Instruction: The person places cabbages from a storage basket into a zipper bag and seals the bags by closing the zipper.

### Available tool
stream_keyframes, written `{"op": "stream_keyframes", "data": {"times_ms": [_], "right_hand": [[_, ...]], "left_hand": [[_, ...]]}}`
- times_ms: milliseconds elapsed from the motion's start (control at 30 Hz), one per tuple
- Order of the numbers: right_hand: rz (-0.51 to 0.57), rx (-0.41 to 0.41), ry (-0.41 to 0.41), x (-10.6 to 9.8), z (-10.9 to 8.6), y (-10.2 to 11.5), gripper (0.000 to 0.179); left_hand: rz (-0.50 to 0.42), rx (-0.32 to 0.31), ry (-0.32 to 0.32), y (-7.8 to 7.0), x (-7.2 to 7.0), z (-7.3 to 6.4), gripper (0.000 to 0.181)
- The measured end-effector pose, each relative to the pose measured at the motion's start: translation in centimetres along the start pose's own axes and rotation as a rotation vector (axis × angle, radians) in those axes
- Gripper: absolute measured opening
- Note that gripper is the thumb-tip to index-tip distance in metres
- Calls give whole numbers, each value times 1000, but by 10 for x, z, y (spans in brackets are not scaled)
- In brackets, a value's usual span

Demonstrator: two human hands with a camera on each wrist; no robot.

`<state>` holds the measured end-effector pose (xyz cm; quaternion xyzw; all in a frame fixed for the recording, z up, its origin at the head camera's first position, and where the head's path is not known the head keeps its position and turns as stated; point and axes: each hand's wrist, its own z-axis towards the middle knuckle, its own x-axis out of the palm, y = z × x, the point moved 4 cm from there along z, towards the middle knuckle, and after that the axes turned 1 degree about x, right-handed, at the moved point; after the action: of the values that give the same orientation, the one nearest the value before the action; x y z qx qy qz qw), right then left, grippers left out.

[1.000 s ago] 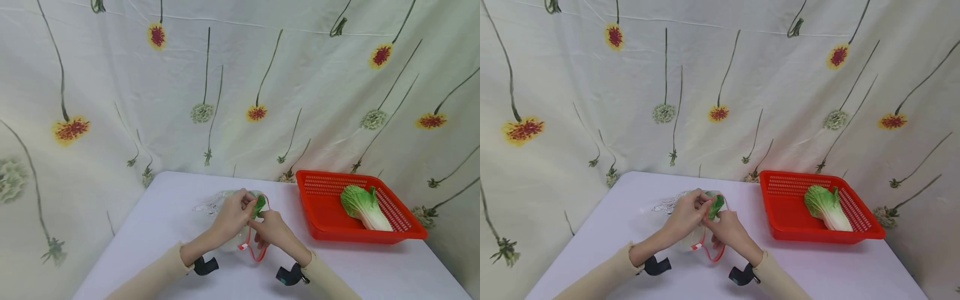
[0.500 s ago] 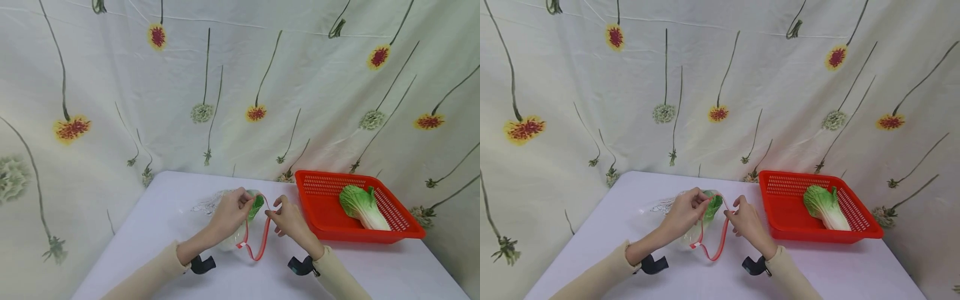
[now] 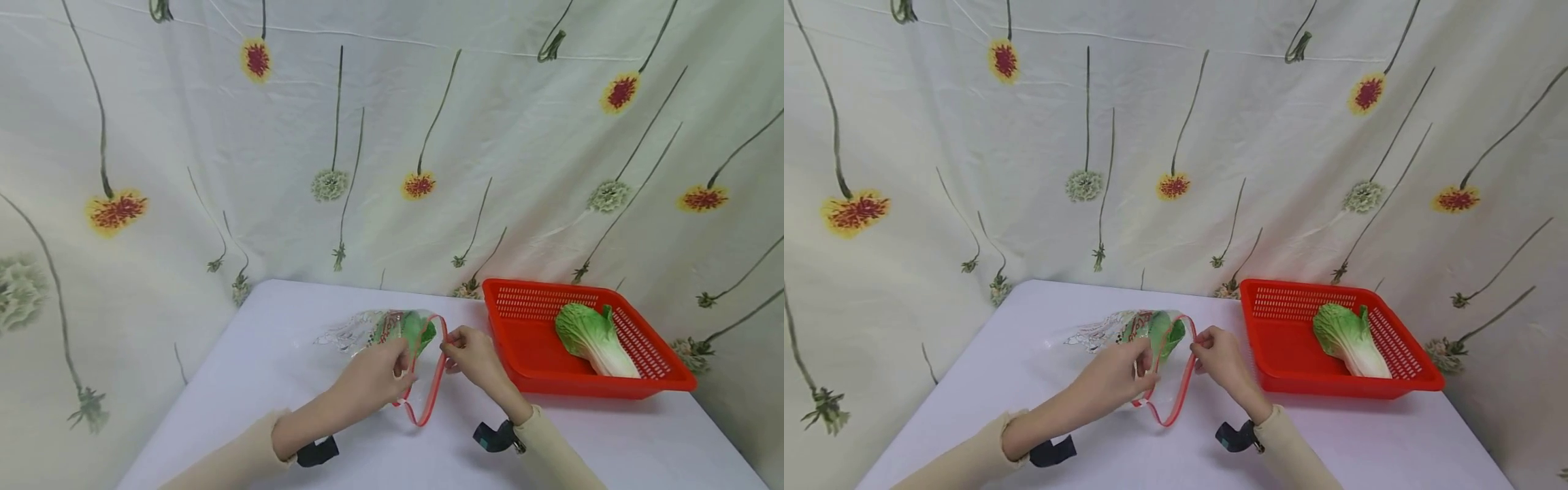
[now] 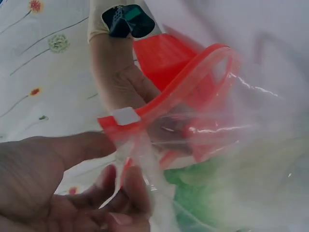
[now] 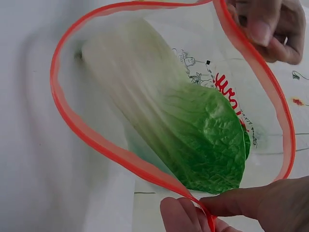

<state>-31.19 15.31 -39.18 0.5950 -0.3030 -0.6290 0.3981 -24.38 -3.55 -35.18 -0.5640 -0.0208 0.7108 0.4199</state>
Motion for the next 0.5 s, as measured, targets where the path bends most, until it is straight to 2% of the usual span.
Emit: {"op": "stream_keyframes", "data": {"times_ms": [133, 233, 333, 500], "right_hand": [[18, -10, -10, -3, 1, 0, 11], [31, -1, -1, -5, 2, 0, 13], [62, 8, 7, -8, 4, 0, 15], [150, 13, -8, -21, 5, 8, 21]], "left_hand": [[212, 115, 70, -11, 1, -15, 28], [255, 150, 68, -16, -1, -22, 24], [199, 145, 29, -14, -7, -25, 20], [-9, 80, -34, -4, -25, -20, 12]]}}
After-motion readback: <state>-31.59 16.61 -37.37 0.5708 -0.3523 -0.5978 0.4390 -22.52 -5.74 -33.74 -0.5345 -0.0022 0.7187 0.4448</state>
